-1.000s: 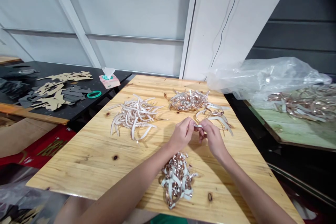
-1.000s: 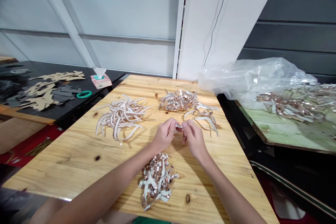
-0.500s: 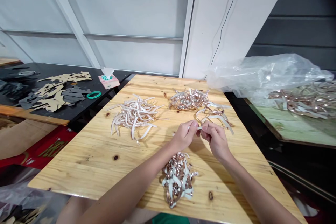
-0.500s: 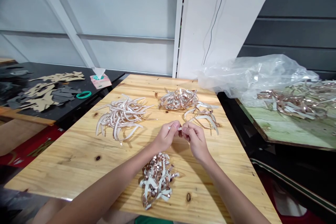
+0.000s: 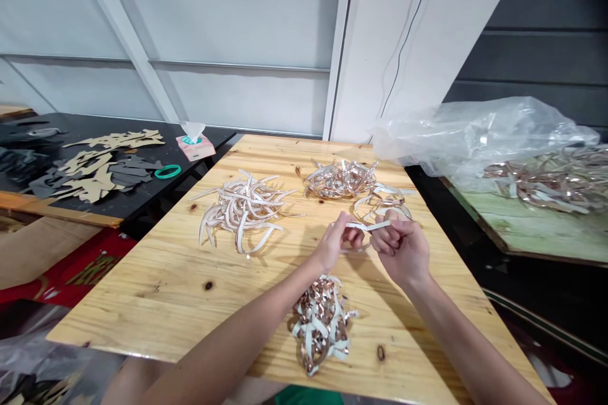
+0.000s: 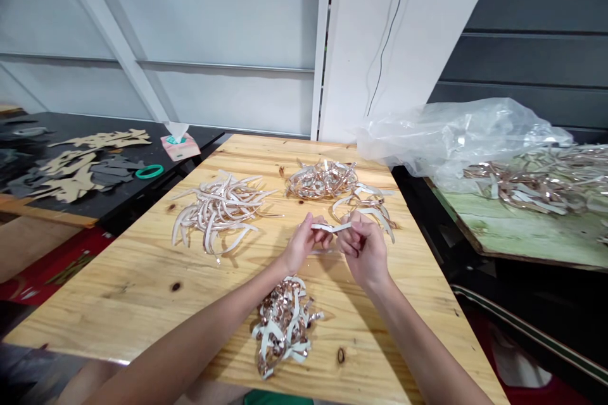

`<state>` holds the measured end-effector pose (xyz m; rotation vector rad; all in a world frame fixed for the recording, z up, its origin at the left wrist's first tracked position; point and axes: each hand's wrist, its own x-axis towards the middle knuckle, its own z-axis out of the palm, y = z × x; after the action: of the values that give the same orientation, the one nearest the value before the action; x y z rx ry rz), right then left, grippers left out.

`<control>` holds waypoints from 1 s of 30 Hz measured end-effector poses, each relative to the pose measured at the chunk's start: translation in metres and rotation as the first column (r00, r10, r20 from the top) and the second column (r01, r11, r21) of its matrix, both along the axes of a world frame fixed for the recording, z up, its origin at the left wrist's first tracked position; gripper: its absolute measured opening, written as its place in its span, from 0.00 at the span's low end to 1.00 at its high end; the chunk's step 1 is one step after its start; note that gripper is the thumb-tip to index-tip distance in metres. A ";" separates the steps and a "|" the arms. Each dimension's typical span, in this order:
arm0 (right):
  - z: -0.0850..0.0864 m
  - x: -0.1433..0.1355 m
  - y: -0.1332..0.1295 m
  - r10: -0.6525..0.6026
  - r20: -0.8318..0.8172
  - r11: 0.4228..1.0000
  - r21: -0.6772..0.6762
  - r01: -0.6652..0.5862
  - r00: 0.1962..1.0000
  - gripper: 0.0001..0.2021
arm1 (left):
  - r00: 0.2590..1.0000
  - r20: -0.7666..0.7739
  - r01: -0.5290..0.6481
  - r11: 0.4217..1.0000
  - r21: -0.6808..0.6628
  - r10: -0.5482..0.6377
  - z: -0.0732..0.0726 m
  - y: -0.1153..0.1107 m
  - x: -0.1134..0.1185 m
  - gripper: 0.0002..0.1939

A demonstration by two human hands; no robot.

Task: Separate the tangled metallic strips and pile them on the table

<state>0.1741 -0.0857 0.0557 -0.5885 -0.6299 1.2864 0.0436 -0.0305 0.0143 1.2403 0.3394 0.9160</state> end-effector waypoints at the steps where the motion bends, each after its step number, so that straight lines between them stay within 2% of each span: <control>1: -0.001 0.000 -0.001 0.015 0.037 1.000 0.016 -0.016 0.999 0.14 | 0.998 -0.053 0.041 0.999 0.027 -0.040 0.002 -0.002 -0.003 0.31; 3: -0.004 -0.001 -0.002 0.075 0.096 0.997 0.020 -0.077 0.993 0.14 | 0.982 -0.164 0.110 0.992 0.063 -0.098 0.005 -0.007 -0.007 0.29; 5: -0.006 -0.002 -0.002 0.127 0.117 0.992 0.002 -0.128 0.985 0.14 | 0.967 -0.235 0.117 0.990 0.072 -0.097 0.007 -0.010 -0.009 0.27; 11: -0.006 -0.004 -0.001 0.269 0.017 0.961 -0.067 -0.267 0.963 0.15 | 0.971 -0.236 0.045 0.996 0.077 -0.025 -0.003 -0.004 -0.003 0.31; 19: -0.003 -0.001 0.002 0.116 -0.208 0.990 -0.052 -0.129 0.971 0.17 | 0.992 -0.021 0.121 0.987 -0.103 -0.123 -0.006 0.000 0.006 0.26; 24: -0.003 0.006 0.004 0.048 -0.293 0.997 -0.048 -0.065 0.955 0.18 | 0.979 0.087 0.203 0.936 -0.288 -0.186 -0.005 0.001 0.010 0.24; 30: -0.003 0.018 0.006 0.010 -0.350 1.000 -0.021 -0.018 0.937 0.17 | 0.964 0.115 0.267 0.887 -0.377 -0.242 -0.007 0.006 0.008 0.26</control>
<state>0.1920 -0.0796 0.0523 -0.3603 -0.3235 1.3726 0.0517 -0.0248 0.0071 0.8589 0.2822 0.6212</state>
